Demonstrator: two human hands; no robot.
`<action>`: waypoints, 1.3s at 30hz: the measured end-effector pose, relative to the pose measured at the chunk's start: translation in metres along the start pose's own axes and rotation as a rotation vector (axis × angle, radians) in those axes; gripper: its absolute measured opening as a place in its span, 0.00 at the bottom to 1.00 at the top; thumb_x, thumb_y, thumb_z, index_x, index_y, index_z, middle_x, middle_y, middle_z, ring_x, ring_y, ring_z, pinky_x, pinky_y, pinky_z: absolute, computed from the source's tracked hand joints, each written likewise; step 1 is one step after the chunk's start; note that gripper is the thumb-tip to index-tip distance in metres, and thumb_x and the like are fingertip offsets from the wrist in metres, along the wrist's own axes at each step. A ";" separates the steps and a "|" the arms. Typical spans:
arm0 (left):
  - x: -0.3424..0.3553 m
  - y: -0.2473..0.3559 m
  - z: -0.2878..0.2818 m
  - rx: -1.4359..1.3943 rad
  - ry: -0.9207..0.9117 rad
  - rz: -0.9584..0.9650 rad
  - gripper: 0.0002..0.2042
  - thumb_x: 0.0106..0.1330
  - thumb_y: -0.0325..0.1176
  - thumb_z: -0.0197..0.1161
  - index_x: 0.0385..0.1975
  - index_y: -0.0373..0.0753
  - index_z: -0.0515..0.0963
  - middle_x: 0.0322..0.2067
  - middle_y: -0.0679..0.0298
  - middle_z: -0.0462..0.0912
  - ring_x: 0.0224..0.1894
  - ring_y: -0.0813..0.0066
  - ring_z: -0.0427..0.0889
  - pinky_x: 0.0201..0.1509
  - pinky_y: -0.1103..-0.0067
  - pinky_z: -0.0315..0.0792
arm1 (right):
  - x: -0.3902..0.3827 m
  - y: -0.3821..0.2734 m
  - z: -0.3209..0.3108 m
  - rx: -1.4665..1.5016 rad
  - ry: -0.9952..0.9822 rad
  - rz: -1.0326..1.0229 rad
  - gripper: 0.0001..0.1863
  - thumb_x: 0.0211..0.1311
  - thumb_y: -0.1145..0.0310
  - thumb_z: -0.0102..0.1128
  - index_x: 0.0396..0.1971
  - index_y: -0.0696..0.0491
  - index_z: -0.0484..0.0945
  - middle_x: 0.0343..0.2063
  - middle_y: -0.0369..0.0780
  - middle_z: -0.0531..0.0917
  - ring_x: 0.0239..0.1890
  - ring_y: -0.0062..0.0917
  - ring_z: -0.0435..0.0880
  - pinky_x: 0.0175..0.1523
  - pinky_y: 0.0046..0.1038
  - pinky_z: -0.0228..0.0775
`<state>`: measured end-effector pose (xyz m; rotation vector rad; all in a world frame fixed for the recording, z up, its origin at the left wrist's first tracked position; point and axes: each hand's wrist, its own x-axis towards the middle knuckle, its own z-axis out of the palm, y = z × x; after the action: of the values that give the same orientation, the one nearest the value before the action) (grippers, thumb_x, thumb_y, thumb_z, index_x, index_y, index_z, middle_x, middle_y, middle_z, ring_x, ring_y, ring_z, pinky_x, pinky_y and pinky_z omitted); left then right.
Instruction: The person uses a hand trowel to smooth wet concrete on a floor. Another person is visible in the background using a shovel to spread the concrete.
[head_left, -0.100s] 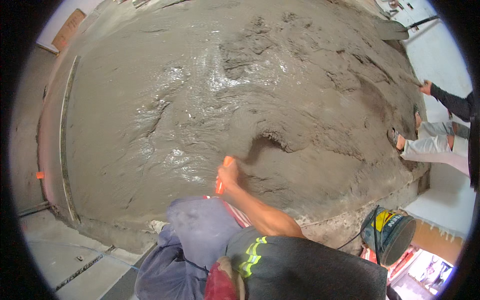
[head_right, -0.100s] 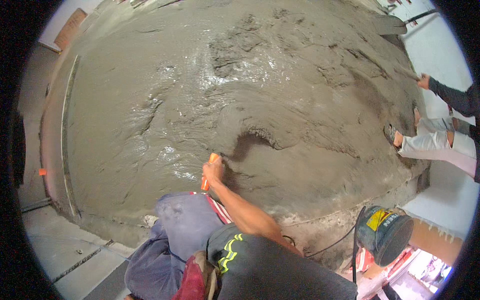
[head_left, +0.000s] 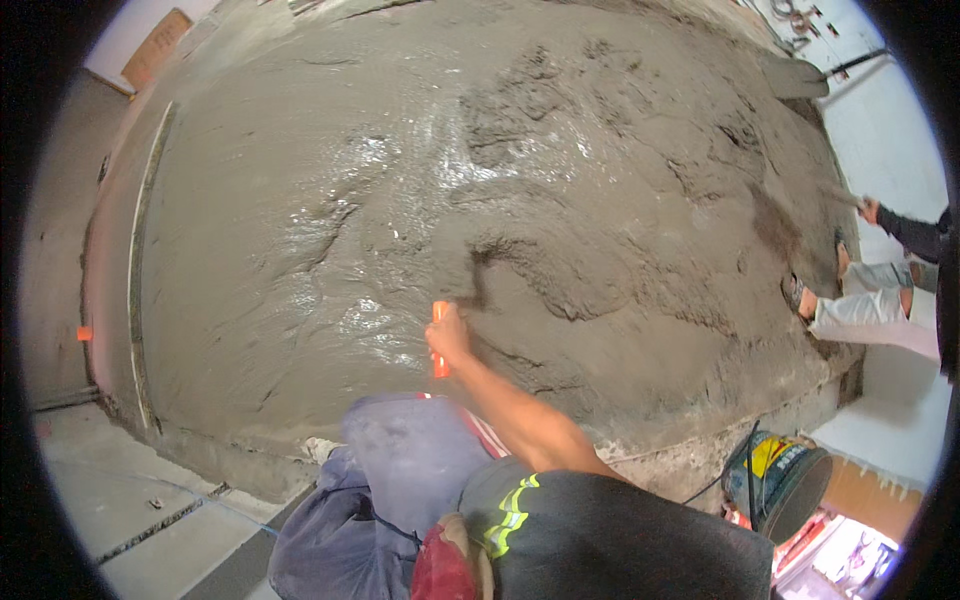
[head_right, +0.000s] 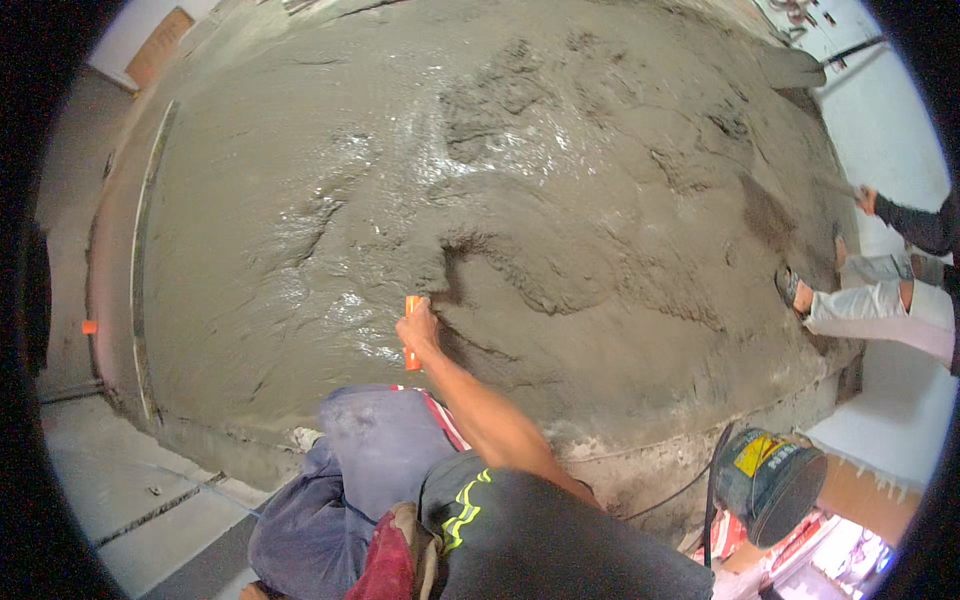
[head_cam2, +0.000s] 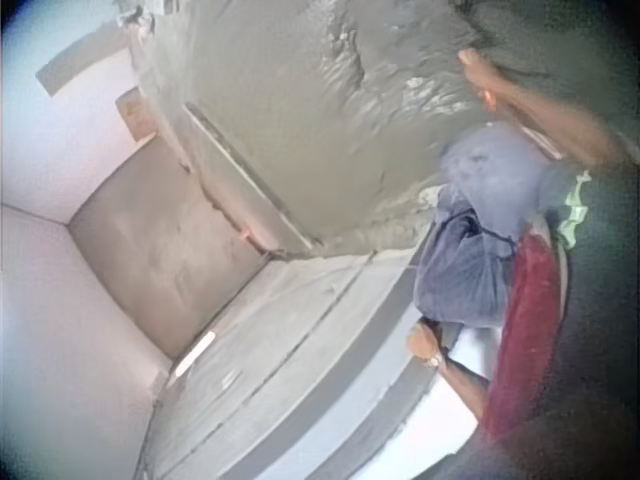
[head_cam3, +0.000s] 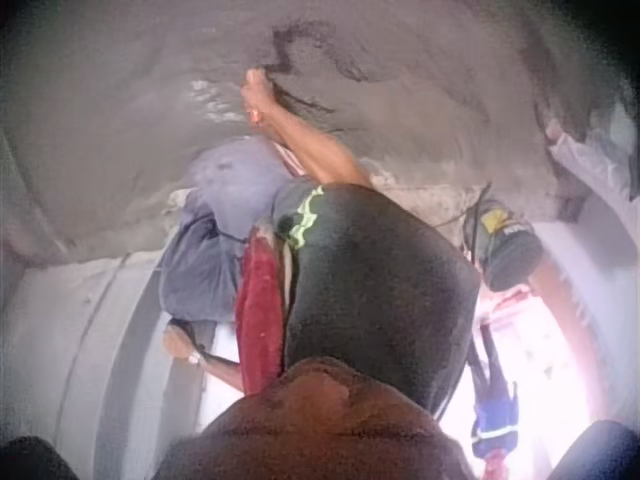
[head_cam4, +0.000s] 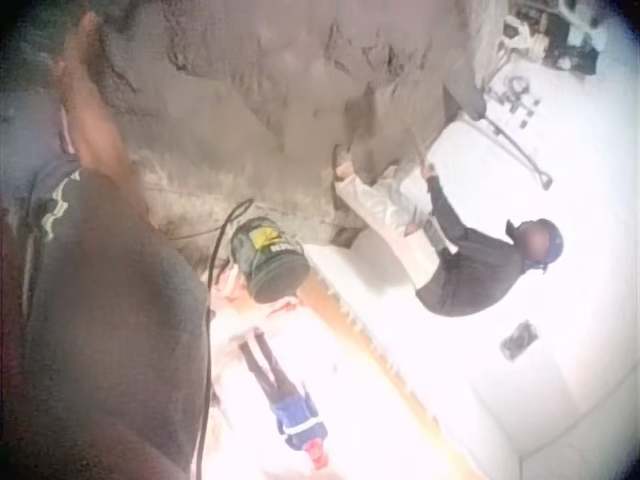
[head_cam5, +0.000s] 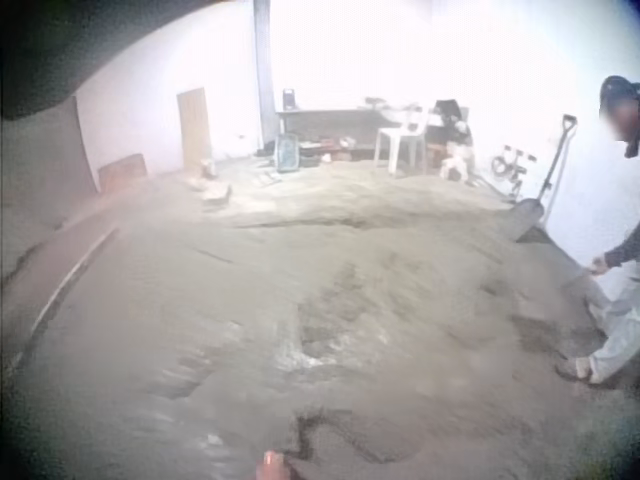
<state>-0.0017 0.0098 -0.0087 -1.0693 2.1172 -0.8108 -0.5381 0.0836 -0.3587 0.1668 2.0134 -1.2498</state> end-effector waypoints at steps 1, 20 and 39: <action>0.004 0.011 -0.002 -0.039 0.021 0.004 0.13 0.61 0.44 0.53 0.19 0.44 0.74 0.18 0.62 0.75 0.22 0.64 0.74 0.23 0.69 0.66 | 0.017 -0.001 -0.002 -0.224 0.020 -0.108 0.21 0.48 0.69 0.56 0.42 0.60 0.63 0.32 0.55 0.79 0.33 0.46 0.81 0.38 0.43 0.73; 0.010 0.007 -0.020 -0.128 -0.087 -0.118 0.04 0.53 0.27 0.53 0.26 0.39 0.75 0.23 0.58 0.78 0.28 0.58 0.76 0.29 0.69 0.67 | -0.041 0.071 -0.290 -1.290 -0.435 -0.255 0.24 0.49 0.49 0.54 0.35 0.55 0.78 0.27 0.50 0.81 0.32 0.45 0.80 0.39 0.42 0.71; 0.004 -0.003 -0.019 -0.066 -0.120 -0.036 0.08 0.47 0.26 0.58 0.29 0.40 0.74 0.24 0.58 0.75 0.30 0.58 0.75 0.32 0.68 0.66 | 0.056 0.000 -0.260 -1.489 -0.338 -0.342 0.22 0.52 0.51 0.51 0.28 0.57 0.81 0.29 0.50 0.82 0.36 0.41 0.81 0.41 0.39 0.72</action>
<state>-0.0166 0.0095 0.0046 -1.1637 2.0420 -0.6798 -0.7141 0.2811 -0.3316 -1.0348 2.1671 0.2946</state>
